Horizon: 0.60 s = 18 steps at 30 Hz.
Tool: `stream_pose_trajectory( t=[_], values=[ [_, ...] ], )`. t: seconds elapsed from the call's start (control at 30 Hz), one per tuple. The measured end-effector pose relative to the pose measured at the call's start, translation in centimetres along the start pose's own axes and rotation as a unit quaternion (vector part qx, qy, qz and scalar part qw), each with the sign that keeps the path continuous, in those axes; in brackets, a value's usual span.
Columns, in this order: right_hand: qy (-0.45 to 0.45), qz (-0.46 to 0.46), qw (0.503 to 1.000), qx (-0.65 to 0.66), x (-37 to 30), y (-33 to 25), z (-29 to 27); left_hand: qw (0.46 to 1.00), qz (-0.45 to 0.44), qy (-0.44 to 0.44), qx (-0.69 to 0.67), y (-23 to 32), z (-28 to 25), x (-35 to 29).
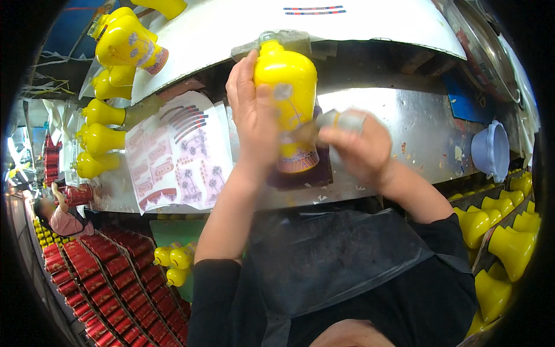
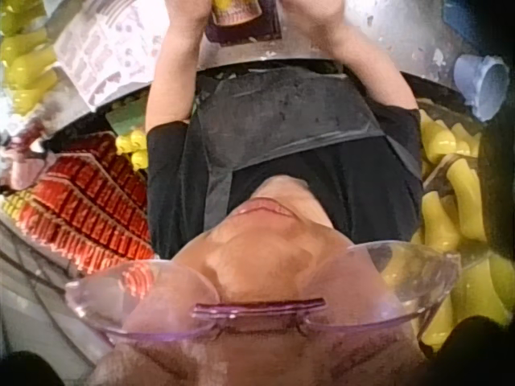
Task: The person applies printed stickers to yellow ceramic vases on a workbench. They peel each sticker from a sheet, position it on the vase body, smooth it with a cloth, and then apply a narrow strip around the neck. Finished vases are placed on a nearby shelf.
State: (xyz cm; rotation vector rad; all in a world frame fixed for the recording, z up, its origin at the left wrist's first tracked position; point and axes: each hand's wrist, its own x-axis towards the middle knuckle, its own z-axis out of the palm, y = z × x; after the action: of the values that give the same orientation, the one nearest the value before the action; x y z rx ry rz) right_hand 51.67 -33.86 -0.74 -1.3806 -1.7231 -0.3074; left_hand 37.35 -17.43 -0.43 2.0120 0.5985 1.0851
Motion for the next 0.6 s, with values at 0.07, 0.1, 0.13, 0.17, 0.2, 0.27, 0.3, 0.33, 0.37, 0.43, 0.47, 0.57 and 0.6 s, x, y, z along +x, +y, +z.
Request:
stream_pose_trajectory(
  t=[0.07,0.1,0.13,0.17,0.2,0.27,0.3,0.33,0.37,0.43,0.47,0.57,0.6],
  values=[
    [-0.023,-0.019,0.995,0.097,-0.8,-1.1,0.4,0.993,-0.062,-0.021,-0.093,0.1,0.3,-0.5],
    [-0.011,0.033,0.994,0.103,-0.8,-1.0,0.7,0.991,-0.077,-0.027,-0.102,0.1,0.2,-0.6],
    [0.023,0.052,0.992,0.115,-0.9,-1.1,0.9,0.989,-0.093,-0.035,-0.113,0.1,0.0,-0.7],
    [0.045,0.125,0.983,0.130,-0.6,-0.6,1.5,0.986,-0.104,-0.041,-0.127,0.1,0.0,-0.9],
    [0.036,0.235,0.957,0.165,-0.3,-0.1,1.8,0.985,-0.119,-0.040,-0.120,0.2,-0.1,-1.0],
    [0.113,0.361,0.886,0.268,0.2,0.7,2.5,0.982,-0.143,-0.032,-0.117,0.6,-0.2,-1.4],
    [0.127,0.367,0.885,0.256,0.0,0.7,2.5,0.984,-0.140,-0.048,-0.097,0.8,-0.2,-1.6],
    [0.108,0.353,0.893,0.259,-0.1,0.6,2.5,0.984,-0.144,-0.063,-0.078,1.3,-0.3,-2.2],
    [0.089,0.339,0.899,0.262,-0.4,0.1,2.3,0.982,-0.162,-0.078,-0.059,1.7,-0.4,-2.8],
    [0.064,0.257,0.923,0.279,-1.1,-0.8,2.0,0.983,-0.153,-0.083,-0.048,2.3,-0.4,-3.6],
    [0.047,0.306,0.916,0.256,-1.3,-1.0,2.0,0.984,-0.150,-0.089,-0.035,2.5,-0.4,-3.9],
    [0.038,0.326,0.919,0.219,-0.6,-0.1,2.6,0.976,-0.185,-0.085,-0.079,2.6,-0.5,-3.8],
    [0.053,0.330,0.917,0.216,-0.1,0.5,2.8,0.972,-0.199,-0.088,-0.093,2.7,-0.5,-3.7]
  ],
)
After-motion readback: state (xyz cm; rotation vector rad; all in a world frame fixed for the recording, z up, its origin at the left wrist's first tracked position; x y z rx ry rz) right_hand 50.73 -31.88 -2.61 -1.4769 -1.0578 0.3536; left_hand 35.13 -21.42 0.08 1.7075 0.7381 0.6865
